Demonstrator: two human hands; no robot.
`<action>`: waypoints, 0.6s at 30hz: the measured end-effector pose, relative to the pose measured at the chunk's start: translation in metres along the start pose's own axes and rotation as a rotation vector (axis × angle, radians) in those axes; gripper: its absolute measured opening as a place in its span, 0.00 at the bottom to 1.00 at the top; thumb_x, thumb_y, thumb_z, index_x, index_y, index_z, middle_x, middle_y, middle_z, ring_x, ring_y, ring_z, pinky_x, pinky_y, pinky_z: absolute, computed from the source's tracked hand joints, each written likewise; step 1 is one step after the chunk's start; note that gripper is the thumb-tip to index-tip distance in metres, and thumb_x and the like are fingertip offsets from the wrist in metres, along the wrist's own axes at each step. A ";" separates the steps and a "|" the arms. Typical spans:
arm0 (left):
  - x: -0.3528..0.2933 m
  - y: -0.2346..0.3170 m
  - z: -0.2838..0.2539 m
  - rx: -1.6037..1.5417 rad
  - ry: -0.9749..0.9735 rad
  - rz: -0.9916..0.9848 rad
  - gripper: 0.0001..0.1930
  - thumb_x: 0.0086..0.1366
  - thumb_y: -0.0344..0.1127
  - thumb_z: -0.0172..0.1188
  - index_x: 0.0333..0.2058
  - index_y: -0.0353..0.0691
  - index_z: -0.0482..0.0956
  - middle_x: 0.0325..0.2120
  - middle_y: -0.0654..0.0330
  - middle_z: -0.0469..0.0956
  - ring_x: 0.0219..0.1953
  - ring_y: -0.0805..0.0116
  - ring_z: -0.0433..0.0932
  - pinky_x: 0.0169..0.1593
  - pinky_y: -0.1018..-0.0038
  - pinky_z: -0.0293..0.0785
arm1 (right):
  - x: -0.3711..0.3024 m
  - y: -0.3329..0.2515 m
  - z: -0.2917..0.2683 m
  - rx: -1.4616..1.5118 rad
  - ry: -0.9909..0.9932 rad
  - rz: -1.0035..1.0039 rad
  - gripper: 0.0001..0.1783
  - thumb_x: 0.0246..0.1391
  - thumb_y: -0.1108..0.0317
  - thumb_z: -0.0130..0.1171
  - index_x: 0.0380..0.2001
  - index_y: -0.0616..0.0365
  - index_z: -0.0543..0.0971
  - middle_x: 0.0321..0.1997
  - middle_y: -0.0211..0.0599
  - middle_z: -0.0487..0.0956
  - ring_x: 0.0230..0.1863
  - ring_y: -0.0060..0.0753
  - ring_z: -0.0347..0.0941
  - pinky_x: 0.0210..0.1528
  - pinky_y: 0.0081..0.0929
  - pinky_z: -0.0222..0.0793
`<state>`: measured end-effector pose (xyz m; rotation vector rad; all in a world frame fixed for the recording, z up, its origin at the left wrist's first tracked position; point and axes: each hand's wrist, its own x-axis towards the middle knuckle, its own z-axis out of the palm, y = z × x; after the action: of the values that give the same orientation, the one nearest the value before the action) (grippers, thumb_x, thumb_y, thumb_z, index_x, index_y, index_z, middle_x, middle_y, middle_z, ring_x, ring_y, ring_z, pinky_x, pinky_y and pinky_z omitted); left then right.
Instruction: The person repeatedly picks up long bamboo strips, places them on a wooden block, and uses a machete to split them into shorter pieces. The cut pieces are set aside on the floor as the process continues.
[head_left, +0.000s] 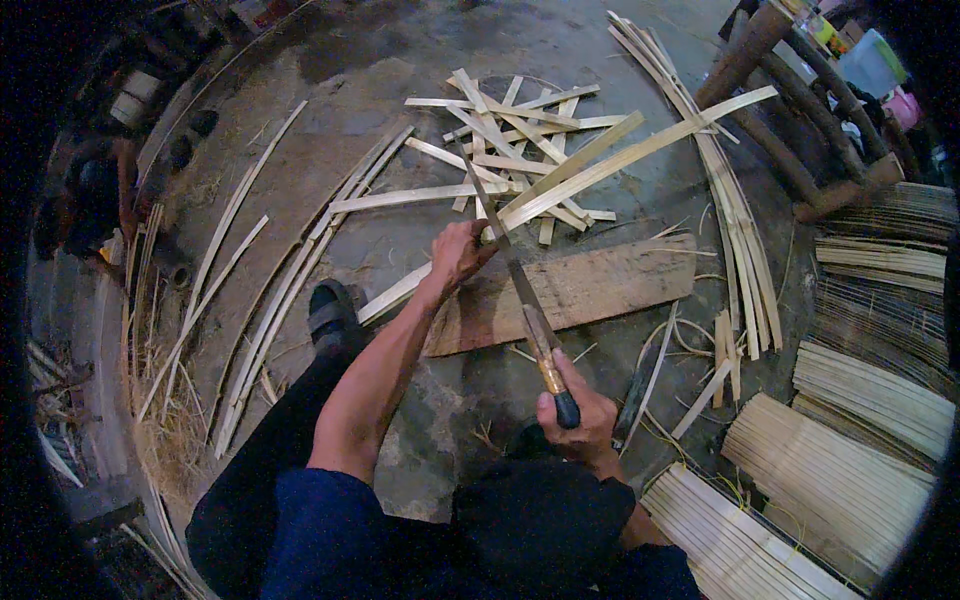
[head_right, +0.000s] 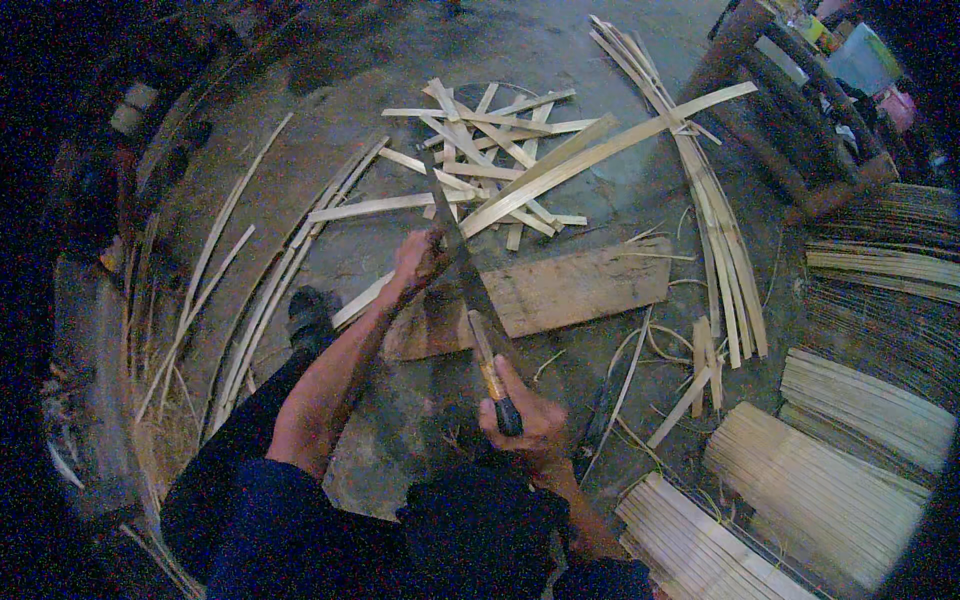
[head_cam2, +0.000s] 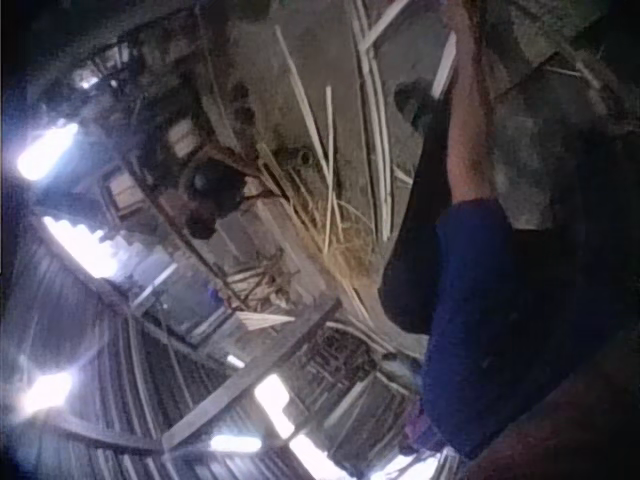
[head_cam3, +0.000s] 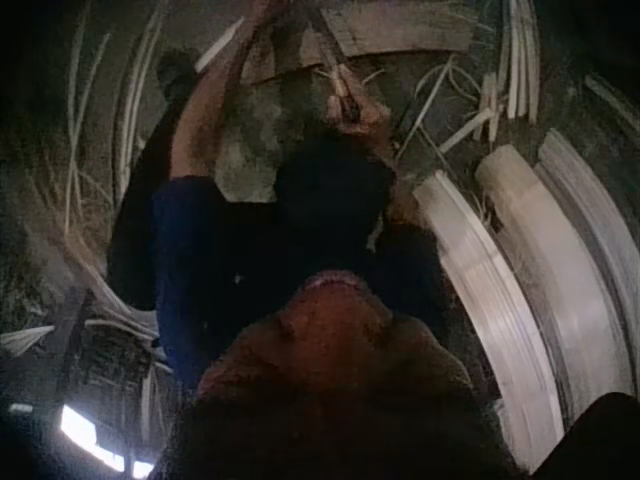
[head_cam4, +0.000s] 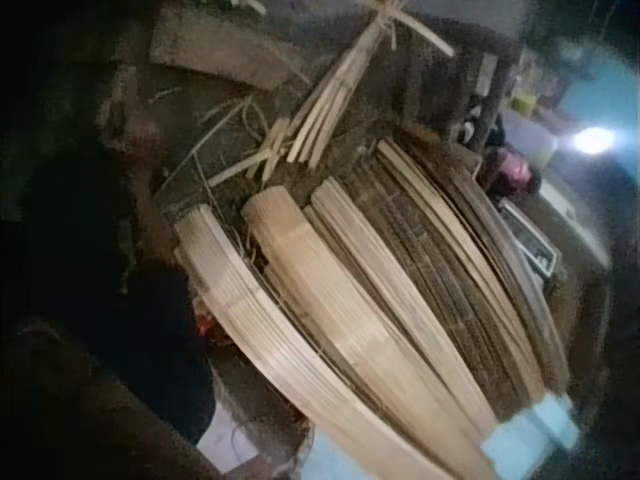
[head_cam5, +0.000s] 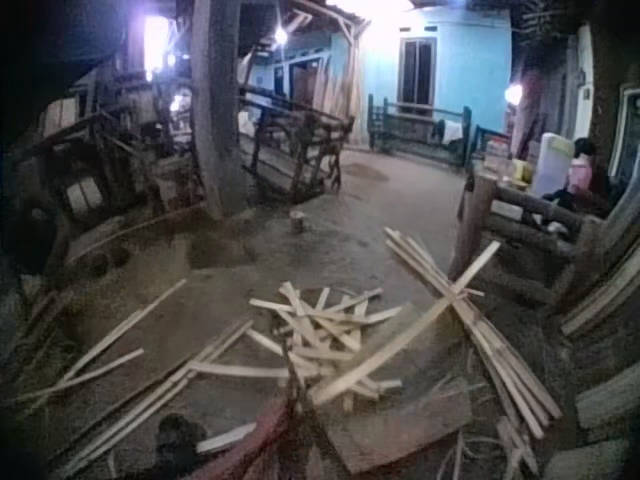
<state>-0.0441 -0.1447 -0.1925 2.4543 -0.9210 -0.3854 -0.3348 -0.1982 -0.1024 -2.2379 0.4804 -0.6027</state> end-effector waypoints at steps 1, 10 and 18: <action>0.000 -0.002 0.001 0.017 0.011 0.000 0.20 0.51 0.49 0.63 0.42 0.48 0.80 0.28 0.51 0.80 0.34 0.50 0.79 0.36 0.57 0.73 | -0.001 -0.003 -0.001 0.008 -0.064 0.021 0.27 0.46 0.62 0.59 0.51 0.62 0.74 0.31 0.45 0.81 0.21 0.35 0.77 0.26 0.28 0.72; -0.003 -0.017 0.023 0.085 0.147 0.039 0.21 0.52 0.50 0.63 0.43 0.50 0.78 0.30 0.54 0.79 0.36 0.51 0.77 0.36 0.57 0.73 | -0.042 -0.002 -0.035 0.028 -0.091 0.093 0.28 0.48 0.60 0.60 0.54 0.55 0.73 0.31 0.45 0.81 0.25 0.38 0.78 0.29 0.31 0.74; -0.004 0.000 -0.006 0.069 0.076 -0.041 0.20 0.52 0.50 0.63 0.43 0.50 0.78 0.30 0.54 0.79 0.37 0.52 0.78 0.38 0.56 0.73 | -0.012 -0.004 -0.013 0.023 -0.110 0.122 0.28 0.49 0.62 0.59 0.55 0.56 0.72 0.23 0.40 0.78 0.17 0.28 0.71 0.24 0.26 0.69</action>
<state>-0.0449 -0.1397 -0.1874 2.5351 -0.8662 -0.2762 -0.3515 -0.1970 -0.0952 -2.1882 0.5469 -0.4178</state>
